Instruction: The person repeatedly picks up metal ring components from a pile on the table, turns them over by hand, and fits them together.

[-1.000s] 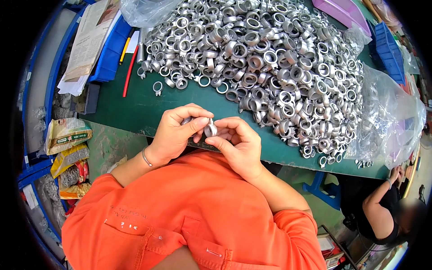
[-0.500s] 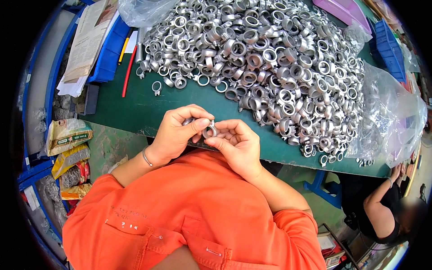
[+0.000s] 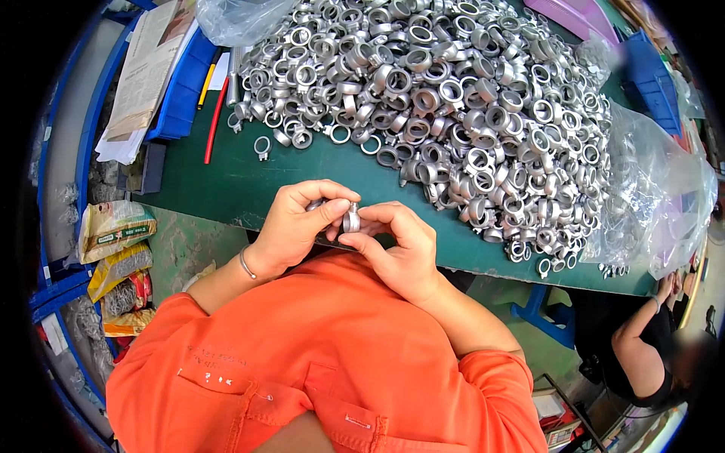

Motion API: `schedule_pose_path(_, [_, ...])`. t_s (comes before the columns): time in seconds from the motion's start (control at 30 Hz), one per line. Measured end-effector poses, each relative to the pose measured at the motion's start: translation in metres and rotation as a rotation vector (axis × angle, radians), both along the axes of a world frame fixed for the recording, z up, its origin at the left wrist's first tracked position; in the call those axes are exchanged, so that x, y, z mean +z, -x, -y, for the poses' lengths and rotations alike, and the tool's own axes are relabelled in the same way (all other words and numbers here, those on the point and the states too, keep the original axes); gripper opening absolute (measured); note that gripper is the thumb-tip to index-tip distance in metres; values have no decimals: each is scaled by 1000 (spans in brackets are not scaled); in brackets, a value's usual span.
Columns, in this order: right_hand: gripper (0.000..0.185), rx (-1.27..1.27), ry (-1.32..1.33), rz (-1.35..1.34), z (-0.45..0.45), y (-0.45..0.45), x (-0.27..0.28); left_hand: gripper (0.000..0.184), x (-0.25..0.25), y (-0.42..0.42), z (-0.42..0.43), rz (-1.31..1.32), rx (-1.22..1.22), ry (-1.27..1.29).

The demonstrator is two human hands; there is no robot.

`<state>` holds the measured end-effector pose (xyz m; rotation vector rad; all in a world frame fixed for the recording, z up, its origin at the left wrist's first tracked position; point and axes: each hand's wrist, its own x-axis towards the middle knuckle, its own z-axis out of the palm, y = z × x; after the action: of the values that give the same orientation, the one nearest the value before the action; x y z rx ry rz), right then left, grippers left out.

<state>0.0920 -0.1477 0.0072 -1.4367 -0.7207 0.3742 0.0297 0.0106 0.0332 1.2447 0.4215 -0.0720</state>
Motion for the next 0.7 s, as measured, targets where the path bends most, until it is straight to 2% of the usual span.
schedule_pose_path(0.13, [25, -37, 96, 85, -2, -6, 8, 13, 0, 1, 1, -12, 44, -40])
schedule_pose_path(0.23, [20, 57, 179, -198, -2, -35, 24, 14, -1, -1, 2, -6, 102, 27])
schedule_pose_path(0.27, [16, 93, 212, -379, -4, -48, 44, 13, 0, -1, 2, -24, 108, 87])
schedule_pose_path(0.33, [15, 150, 365, -307, -11, -84, 77, 12, -2, 1, 2, -33, 93, 203])
schedule_pose_path(0.37, [17, 133, 517, -181, -18, -104, 105, 11, -1, 2, 2, -27, 84, 221])
schedule_pose_path(0.43, [19, -20, 507, -24, -33, -152, 135, 11, 1, 4, 3, -14, 76, 250])
schedule_pose_path(0.47, [23, -62, 360, 27, -42, -175, 148, 10, 1, 5, 3, -18, 79, 255])
schedule_pose_path(0.5, [27, -182, 74, -73, -55, -199, 146, 10, 2, 5, 4, -25, 83, 258])
schedule_pose_path(0.53, [28, -229, -96, -151, -65, -217, 151, 10, 2, 6, 4, -19, 81, 256])
schedule_pose_path(0.63, [28, -299, -127, -225, -67, -232, 149, 12, 0, 9, -1, -21, 116, 309])
schedule_pose_path(0.7, [27, -166, 156, -27, -54, -213, 148, 10, -1, 11, -4, -25, 121, 271])
